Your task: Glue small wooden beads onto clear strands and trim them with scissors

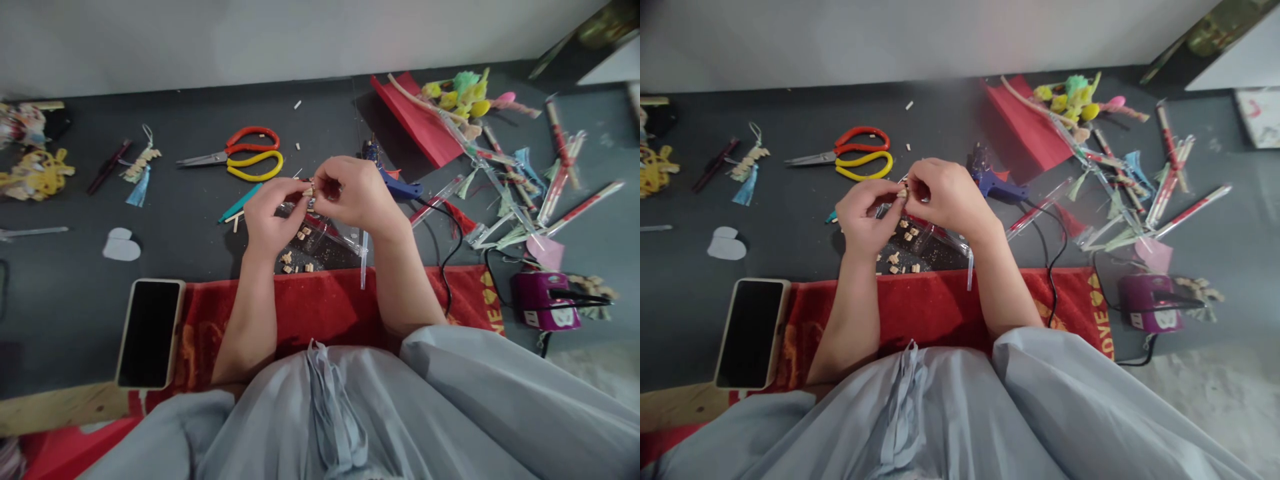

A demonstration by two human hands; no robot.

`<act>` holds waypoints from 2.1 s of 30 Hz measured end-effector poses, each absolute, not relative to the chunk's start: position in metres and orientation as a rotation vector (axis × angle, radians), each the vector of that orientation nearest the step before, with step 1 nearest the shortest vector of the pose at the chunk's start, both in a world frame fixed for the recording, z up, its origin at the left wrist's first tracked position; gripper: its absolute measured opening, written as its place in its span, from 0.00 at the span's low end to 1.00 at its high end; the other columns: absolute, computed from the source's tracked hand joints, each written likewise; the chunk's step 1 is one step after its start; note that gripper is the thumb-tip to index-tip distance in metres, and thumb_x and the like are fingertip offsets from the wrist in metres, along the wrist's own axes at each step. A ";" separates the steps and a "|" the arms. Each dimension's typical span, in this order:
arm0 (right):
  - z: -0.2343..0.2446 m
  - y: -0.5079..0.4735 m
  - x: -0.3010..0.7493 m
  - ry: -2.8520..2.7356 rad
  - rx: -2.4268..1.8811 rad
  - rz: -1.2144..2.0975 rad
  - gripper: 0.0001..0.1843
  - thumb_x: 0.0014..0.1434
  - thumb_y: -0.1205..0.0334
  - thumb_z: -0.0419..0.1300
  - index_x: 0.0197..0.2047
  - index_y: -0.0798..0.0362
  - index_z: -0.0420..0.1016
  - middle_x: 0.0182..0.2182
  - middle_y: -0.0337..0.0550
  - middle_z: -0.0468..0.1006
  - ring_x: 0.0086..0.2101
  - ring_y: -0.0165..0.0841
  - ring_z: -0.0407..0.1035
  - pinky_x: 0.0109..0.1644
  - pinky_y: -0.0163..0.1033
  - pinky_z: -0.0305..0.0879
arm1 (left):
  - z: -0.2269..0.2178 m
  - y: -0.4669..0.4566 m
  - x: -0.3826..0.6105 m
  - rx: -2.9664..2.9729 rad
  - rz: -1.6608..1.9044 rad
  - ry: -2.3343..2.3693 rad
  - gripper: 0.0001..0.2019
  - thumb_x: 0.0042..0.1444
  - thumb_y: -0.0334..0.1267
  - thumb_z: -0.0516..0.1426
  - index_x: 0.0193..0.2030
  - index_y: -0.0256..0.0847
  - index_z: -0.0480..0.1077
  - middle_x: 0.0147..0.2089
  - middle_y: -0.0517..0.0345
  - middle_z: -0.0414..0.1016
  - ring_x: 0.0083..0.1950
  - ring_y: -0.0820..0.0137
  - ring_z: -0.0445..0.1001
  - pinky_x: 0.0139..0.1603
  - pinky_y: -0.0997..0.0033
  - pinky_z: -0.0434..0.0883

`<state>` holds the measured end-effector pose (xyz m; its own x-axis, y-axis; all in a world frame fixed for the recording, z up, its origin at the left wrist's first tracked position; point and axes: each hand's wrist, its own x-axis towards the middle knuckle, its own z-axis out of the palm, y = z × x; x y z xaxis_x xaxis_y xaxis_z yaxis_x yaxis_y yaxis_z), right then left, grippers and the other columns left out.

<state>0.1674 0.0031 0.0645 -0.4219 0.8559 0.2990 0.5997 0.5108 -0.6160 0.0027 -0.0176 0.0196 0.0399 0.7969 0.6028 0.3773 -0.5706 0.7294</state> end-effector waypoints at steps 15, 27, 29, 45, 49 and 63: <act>0.060 0.010 0.181 -2.077 -1.239 0.507 0.15 0.65 0.54 0.50 0.28 0.52 0.65 0.22 0.36 0.62 0.25 0.27 0.58 0.34 0.37 0.58 | 0.017 -0.014 0.007 1.292 1.613 0.950 0.11 0.51 0.46 0.64 0.40 0.48 0.75 0.35 0.63 0.77 0.32 0.75 0.79 0.34 0.73 0.78; 0.065 0.006 0.171 -2.074 -1.269 0.569 0.08 0.58 0.61 0.58 0.28 0.53 0.66 0.25 0.38 0.69 0.27 0.27 0.62 0.34 0.37 0.59 | 0.019 -0.014 0.006 1.191 1.564 0.879 0.11 0.49 0.44 0.66 0.39 0.47 0.76 0.34 0.64 0.78 0.30 0.78 0.78 0.32 0.77 0.78; 0.065 0.006 0.170 -2.059 -1.248 0.598 0.07 0.56 0.64 0.59 0.28 0.53 0.66 0.26 0.38 0.70 0.29 0.27 0.63 0.35 0.37 0.60 | 0.020 -0.015 0.006 1.189 1.556 0.885 0.11 0.49 0.44 0.66 0.39 0.46 0.76 0.33 0.64 0.78 0.31 0.77 0.78 0.32 0.76 0.78; 0.060 0.007 0.171 -2.010 -1.129 0.736 0.10 0.61 0.62 0.53 0.41 0.53 0.74 0.33 0.42 0.76 0.34 0.29 0.70 0.39 0.38 0.68 | 0.018 -0.014 0.005 1.228 1.518 0.988 0.13 0.50 0.49 0.64 0.40 0.47 0.75 0.34 0.62 0.79 0.31 0.77 0.78 0.32 0.76 0.77; 0.061 0.008 0.171 -2.060 -1.154 0.612 0.11 0.61 0.59 0.55 0.30 0.53 0.72 0.26 0.40 0.72 0.30 0.28 0.66 0.37 0.39 0.66 | 0.017 -0.013 0.006 1.192 1.496 0.983 0.15 0.49 0.51 0.64 0.39 0.47 0.75 0.34 0.62 0.80 0.30 0.77 0.78 0.31 0.77 0.77; 0.067 0.001 0.161 -1.961 -1.033 0.684 0.07 0.58 0.58 0.60 0.36 0.52 0.73 0.31 0.40 0.75 0.32 0.28 0.68 0.38 0.38 0.66 | 0.014 -0.007 0.006 1.087 1.461 0.959 0.14 0.46 0.54 0.65 0.33 0.48 0.78 0.24 0.65 0.74 0.16 0.84 0.59 0.16 0.78 0.58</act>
